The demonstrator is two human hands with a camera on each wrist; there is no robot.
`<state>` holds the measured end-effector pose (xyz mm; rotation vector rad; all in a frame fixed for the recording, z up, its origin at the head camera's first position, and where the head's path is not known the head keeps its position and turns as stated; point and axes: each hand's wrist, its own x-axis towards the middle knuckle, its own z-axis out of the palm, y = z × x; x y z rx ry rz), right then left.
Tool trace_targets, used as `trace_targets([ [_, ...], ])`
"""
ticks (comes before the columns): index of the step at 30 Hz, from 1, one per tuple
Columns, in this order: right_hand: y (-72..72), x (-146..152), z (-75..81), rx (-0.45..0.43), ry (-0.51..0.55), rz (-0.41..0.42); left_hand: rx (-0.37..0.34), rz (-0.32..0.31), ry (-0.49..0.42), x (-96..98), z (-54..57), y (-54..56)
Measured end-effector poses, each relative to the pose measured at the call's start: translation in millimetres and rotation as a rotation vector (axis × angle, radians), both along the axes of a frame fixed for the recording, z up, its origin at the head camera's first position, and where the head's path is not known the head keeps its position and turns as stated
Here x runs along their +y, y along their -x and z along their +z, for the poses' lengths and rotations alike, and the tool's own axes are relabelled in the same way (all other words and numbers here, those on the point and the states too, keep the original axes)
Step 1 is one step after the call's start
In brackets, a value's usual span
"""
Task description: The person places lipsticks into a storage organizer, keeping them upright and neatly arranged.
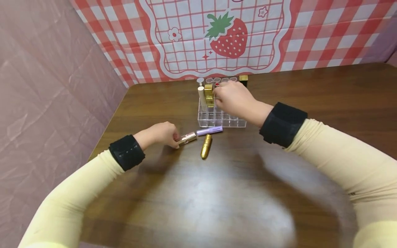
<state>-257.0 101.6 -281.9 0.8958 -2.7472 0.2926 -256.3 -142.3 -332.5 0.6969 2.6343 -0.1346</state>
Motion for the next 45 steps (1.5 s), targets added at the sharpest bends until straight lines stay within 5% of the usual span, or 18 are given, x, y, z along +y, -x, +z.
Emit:
trace_targets([
  [6,-8.8,17.7,-4.0,-0.025,0.039,-0.009,0.017,0.015,-0.016,0.7,-9.6,-0.6],
  [11,-10.8,29.8,-12.9,-0.039,0.061,-0.022,0.031,-0.002,-0.041,5.1,-6.7,1.1],
  [22,-18.5,65.7,-27.5,-0.087,0.116,-0.06,0.165,-0.009,-0.152,35.2,44.0,12.9],
  [32,-34.4,106.3,-32.3,-0.083,0.371,-0.16,0.303,-0.116,-0.153,97.8,92.6,29.7],
  [38,-40.8,120.0,-29.7,-0.045,0.421,-0.201,0.355,-0.181,-0.069,133.8,97.2,40.1],
  [45,-46.6,132.1,-33.1,-0.123,0.415,-0.211,0.426,-0.197,0.035,149.7,96.3,52.1],
])
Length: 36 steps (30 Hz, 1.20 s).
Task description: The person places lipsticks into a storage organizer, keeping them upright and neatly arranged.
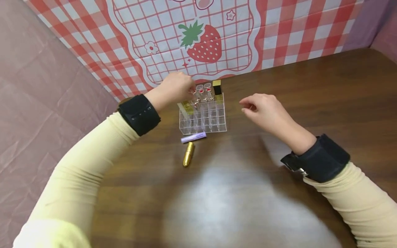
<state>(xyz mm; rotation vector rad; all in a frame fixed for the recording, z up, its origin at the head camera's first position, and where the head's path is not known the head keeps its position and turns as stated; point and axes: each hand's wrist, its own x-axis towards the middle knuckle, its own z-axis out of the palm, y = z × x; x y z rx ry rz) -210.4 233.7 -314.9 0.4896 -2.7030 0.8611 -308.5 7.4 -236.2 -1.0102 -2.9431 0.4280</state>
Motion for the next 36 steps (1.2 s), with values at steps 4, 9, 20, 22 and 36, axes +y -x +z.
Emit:
trace_targets([
  [4,0.3,-2.0,-1.7,-0.024,-0.004,0.025,-0.004,0.037,0.019,-4.1,-1.0,4.0],
  [9,1.0,-6.7,1.1,-0.018,0.001,0.046,-0.025,0.066,0.048,-7.3,-0.8,4.0],
  [20,4.9,1.8,2.3,-0.074,-0.116,0.076,0.055,0.007,0.143,4.5,0.7,6.6],
  [22,4.9,5.9,1.6,-0.094,-0.131,0.074,0.063,0.001,0.145,7.4,-0.4,7.8],
  [36,10.4,44.6,-5.5,-0.319,-0.49,0.051,0.13,-0.053,0.181,14.5,-28.0,6.5],
])
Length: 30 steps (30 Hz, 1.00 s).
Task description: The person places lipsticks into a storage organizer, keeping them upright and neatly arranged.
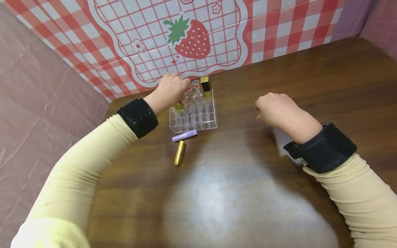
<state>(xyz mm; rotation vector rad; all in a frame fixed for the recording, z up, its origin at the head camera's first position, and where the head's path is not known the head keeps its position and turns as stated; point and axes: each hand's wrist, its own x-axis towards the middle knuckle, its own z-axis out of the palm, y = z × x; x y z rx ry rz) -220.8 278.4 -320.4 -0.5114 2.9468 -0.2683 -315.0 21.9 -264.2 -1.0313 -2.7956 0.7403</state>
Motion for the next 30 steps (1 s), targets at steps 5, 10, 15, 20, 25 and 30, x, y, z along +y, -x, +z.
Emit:
trace_targets([
  [5,2.5,-2.1,-5.8,-0.051,-0.02,-0.001,0.118,-0.078,-0.118,-18.5,-7.7,-7.7],
  [10,2.7,2.6,-10.0,-0.096,-0.019,0.008,0.124,-0.147,-0.372,-52.1,-15.2,-26.5],
  [15,2.9,3.9,2.6,-0.106,-0.041,-0.008,-0.097,-0.067,-0.454,-85.3,-46.4,-44.5],
  [20,13.2,-13.8,18.2,-0.057,-0.095,0.01,-0.181,-0.012,-0.431,-100.6,-78.7,-55.1],
  [25,30.3,-38.7,26.0,-0.053,-0.09,0.041,-0.141,-0.007,-0.372,-101.7,-93.9,-59.7],
  [30,38.3,-50.5,25.8,-0.097,-0.101,0.034,-0.119,0.003,-0.348,-99.5,-97.2,-56.6],
])
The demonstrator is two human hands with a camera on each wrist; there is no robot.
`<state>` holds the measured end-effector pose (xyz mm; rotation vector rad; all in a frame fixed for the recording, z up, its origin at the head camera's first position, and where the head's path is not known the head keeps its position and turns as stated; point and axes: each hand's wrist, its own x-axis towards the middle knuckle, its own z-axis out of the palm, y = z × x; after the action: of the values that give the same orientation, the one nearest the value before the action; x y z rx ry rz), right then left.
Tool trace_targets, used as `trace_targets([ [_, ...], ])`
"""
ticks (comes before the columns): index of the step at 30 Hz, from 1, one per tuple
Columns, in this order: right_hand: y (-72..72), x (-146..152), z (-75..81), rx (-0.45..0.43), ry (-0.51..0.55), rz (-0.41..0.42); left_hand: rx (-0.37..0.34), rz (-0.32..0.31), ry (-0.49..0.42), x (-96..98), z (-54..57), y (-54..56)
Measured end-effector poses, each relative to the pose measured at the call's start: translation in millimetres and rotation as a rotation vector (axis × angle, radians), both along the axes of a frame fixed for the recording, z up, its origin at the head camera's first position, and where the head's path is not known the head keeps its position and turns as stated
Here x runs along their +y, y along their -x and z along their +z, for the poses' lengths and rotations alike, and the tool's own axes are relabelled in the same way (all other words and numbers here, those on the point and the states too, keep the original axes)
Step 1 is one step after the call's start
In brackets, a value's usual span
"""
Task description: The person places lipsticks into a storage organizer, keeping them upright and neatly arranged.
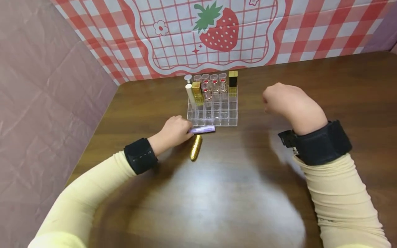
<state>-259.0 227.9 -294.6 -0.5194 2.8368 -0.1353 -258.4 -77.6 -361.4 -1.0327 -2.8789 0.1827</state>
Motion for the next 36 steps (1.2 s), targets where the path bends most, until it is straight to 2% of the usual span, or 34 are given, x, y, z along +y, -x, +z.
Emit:
trace_targets([
  [3,0.1,3.1,-2.6,-0.022,0.007,-0.002,-0.018,0.021,0.031,2.6,4.0,2.4],
  [6,-0.6,4.4,-5.2,-0.023,0.025,0.003,-0.061,0.055,0.04,1.2,12.5,3.8],
  [13,3.1,1.0,-6.0,-0.025,0.034,0.025,-0.134,0.105,-0.041,-3.6,37.5,7.2],
  [19,4.7,4.3,-0.7,-0.036,0.016,0.013,-0.159,0.099,-0.049,4.0,61.0,12.8],
  [26,1.7,5.3,2.4,-0.036,0.016,0.004,-0.182,0.076,-0.058,27.7,98.7,21.8],
  [30,0.0,4.4,2.7,-0.039,0.032,0.003,-0.159,0.062,-0.043,48.0,119.6,28.2],
  [33,-1.6,4.8,2.5,-0.044,0.048,-0.002,-0.134,0.053,-0.006,63.2,127.8,35.4],
  [36,-3.5,5.4,2.1,-0.043,0.062,-0.004,-0.129,0.056,0.04,75.0,130.0,43.6],
])
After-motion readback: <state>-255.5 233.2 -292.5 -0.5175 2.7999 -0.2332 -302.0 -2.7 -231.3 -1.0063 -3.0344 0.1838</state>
